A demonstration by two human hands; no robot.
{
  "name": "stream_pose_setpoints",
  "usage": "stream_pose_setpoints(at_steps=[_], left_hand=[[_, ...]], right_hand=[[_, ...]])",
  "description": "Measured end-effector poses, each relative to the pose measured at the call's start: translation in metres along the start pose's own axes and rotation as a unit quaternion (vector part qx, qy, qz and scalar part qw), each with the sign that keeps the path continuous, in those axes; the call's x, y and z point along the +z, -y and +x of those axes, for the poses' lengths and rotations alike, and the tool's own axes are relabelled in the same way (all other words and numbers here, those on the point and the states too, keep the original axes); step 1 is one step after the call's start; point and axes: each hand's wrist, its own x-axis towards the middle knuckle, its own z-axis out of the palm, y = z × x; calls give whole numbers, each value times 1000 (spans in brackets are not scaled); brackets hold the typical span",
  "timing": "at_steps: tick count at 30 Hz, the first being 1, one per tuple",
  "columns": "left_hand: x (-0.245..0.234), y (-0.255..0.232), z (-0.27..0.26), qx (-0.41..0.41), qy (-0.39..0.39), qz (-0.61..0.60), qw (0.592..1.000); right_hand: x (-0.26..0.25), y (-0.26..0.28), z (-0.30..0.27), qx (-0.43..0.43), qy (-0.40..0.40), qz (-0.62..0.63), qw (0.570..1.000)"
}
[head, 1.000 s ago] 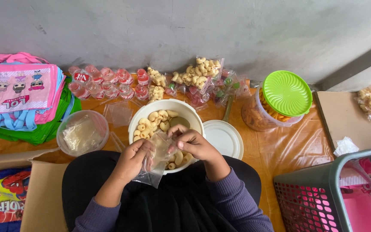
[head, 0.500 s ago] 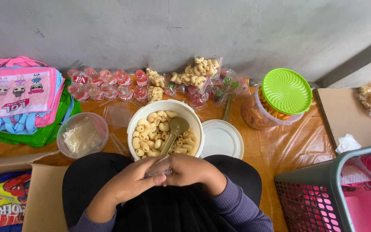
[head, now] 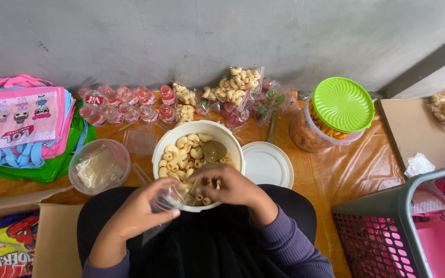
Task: The person scoops snacks from a large bowl into small plastic bags using a large spoon and by hand.
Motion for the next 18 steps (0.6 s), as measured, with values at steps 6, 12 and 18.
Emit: stream_pose_setpoints(at_steps=[6, 12, 18], left_hand=[[-3, -1, 7, 193, -205, -215, 935], [22, 34, 67, 258, -257, -280, 888], [42, 50, 94, 257, -273, -220, 901]], right_hand=[[46, -58, 2, 174, 127, -184, 959], [54, -93, 3, 84, 46, -298, 950], [-14, -92, -11, 150, -265, -284, 909]])
